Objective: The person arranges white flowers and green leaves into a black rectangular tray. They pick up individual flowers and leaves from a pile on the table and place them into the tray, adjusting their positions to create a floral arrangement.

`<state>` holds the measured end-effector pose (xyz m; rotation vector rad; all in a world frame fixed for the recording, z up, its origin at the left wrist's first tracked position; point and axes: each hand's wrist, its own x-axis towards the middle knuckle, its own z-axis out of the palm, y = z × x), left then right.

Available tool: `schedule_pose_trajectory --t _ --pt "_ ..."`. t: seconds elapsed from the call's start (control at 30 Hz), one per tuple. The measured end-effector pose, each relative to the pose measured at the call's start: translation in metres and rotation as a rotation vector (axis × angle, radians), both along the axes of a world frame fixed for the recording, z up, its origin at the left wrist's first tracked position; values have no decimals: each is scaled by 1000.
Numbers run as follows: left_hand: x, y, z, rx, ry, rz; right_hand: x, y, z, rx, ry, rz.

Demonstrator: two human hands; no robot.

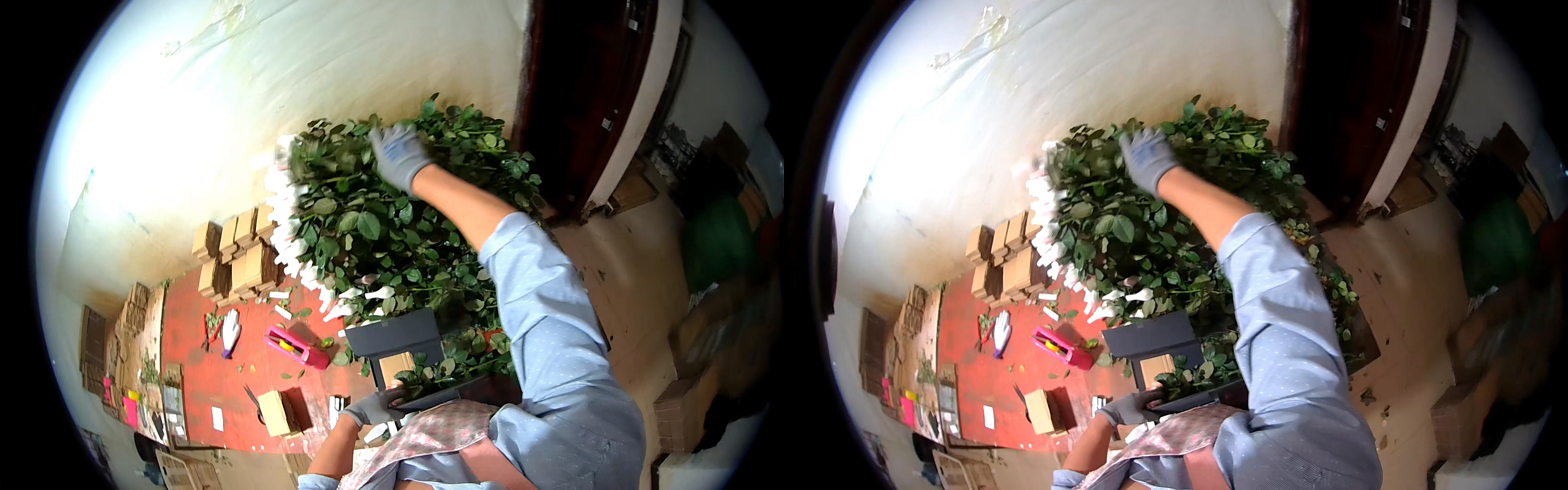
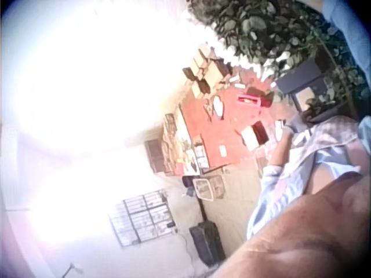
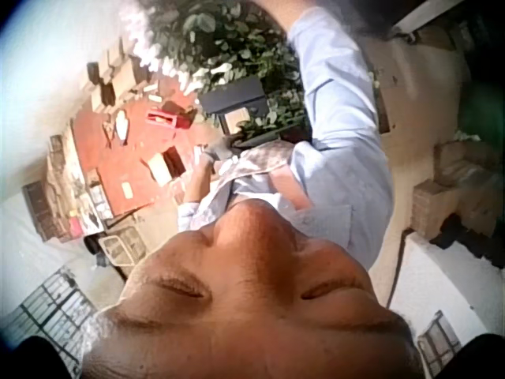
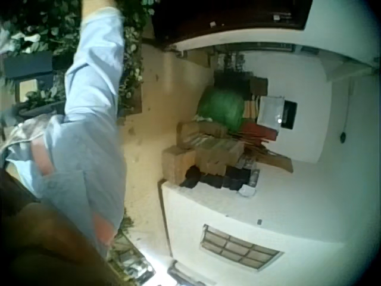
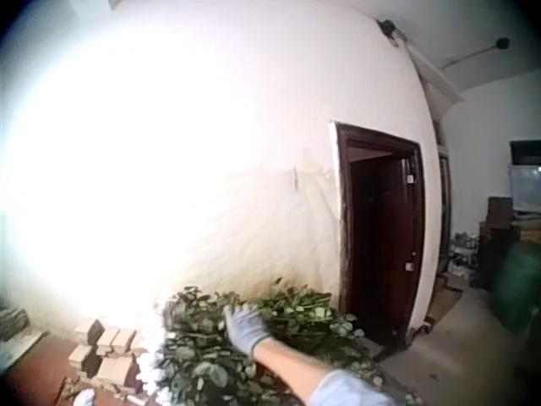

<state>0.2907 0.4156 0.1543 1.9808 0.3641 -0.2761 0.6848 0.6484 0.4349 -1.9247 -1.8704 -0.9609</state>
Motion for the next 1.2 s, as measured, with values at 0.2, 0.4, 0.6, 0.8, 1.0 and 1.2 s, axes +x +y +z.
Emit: schedule_pose_trajectory --t 0.2,0.4,0.6,0.8,1.0,1.2 --pt "13 4 16 73 177 -64 35 -32 92 398 304 472" --pt "7 1 32 69 218 -26 -15 -113 62 96 193 580" --pt "6 -7 16 63 -21 97 -47 -172 -106 -666 301 475" --pt "6 -5 35 72 153 74 -50 -120 -88 -693 284 465" --pt "11 -2 39 89 131 25 -2 0 12 -104 661 240" --pt "1 -8 24 134 149 102 9 59 -10 -509 431 -116"
